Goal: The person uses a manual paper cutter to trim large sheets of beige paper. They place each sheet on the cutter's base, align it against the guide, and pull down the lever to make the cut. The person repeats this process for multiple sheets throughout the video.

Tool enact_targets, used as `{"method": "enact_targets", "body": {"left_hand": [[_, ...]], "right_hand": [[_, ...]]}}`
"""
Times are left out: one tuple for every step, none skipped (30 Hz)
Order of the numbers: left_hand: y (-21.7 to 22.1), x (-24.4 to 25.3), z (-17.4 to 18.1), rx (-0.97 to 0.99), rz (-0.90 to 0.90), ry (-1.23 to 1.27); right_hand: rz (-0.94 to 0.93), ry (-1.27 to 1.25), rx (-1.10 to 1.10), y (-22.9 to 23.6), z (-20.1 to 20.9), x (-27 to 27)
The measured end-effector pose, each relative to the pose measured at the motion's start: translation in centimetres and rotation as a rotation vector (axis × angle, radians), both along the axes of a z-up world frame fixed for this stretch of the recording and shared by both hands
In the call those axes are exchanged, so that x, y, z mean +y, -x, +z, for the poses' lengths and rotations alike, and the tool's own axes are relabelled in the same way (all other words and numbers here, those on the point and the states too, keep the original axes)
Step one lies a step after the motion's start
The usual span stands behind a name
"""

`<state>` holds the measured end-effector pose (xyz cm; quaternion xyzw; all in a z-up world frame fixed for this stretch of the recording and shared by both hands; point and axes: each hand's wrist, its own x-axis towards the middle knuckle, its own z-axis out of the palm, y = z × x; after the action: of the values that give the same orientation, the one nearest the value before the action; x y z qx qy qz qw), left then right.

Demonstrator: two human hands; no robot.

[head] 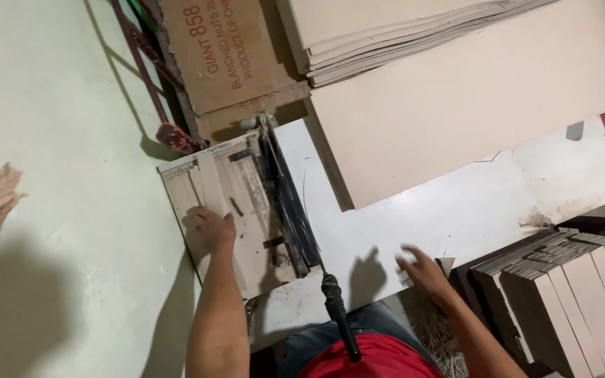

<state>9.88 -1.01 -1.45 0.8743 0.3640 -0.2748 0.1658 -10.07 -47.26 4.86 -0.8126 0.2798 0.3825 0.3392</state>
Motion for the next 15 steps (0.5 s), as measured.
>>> {"method": "enact_targets", "body": {"left_hand": [[0.2,-0.1,0.2,-0.028,-0.018,-0.016],[0.2,-0.1,0.5,-0.057,-0.033,-0.032],[0.7,-0.3,1.4,-0.057,-0.033,-0.032],[1.1,-0.3,2.3,-0.060,0.007,0.012],[1.5,-0.4,3.3,-0.063,0.048,0.056],[2.2,-0.1,2.9,-0.066,0.051,0.050],[3.0,0.2,2.4,-0.041,0.057,0.033],[3.8,0.6,2.0,-0.014,0.062,0.015],[4.1,0.7,1.6,-0.016,0.065,0.008],[4.3,0.7,1.3,-0.037,0.068,0.006],[4.5,0.8,0.9,-0.058,0.071,0.005],[2.8,-1.8,4.9,-0.061,0.072,0.000],[1.1,-4.4,8.8,-0.100,0.011,-0.065],[-0.6,-7.1,12.7,-0.138,-0.052,-0.129],[-1.8,-10.3,14.9,-0.140,-0.053,-0.133]], "right_hand": [[-0.157,-0.081,-0.015,-2.7,1.2,1.1],[-0.311,-0.162,-0.032,-5.6,2.4,2.2],[-0.311,-0.162,-0.032,-7.6,3.1,2.9],[-0.510,-0.221,-0.100,-9.7,3.7,3.8],[-0.710,-0.280,-0.167,-11.8,4.4,4.6],[-0.707,-0.286,-0.167,-13.0,3.9,4.4],[-0.813,-0.316,-0.159,-14.3,3.5,4.2],[-0.919,-0.346,-0.149,-15.3,3.1,4.1],[-0.917,-0.353,-0.147,-16.4,4.4,4.4],[-0.924,-0.382,-0.113,-17.5,5.8,4.6],[-0.930,-0.411,-0.079,-18.6,7.2,4.9],[-0.929,-0.417,-0.079,-18.7,6.9,4.7],[-0.911,-0.408,-0.062,-18.9,6.7,4.6],[-0.895,-0.397,-0.044,-19.0,6.4,4.3],[-0.896,-0.402,-0.044,-19.4,7.3,4.5]]}}
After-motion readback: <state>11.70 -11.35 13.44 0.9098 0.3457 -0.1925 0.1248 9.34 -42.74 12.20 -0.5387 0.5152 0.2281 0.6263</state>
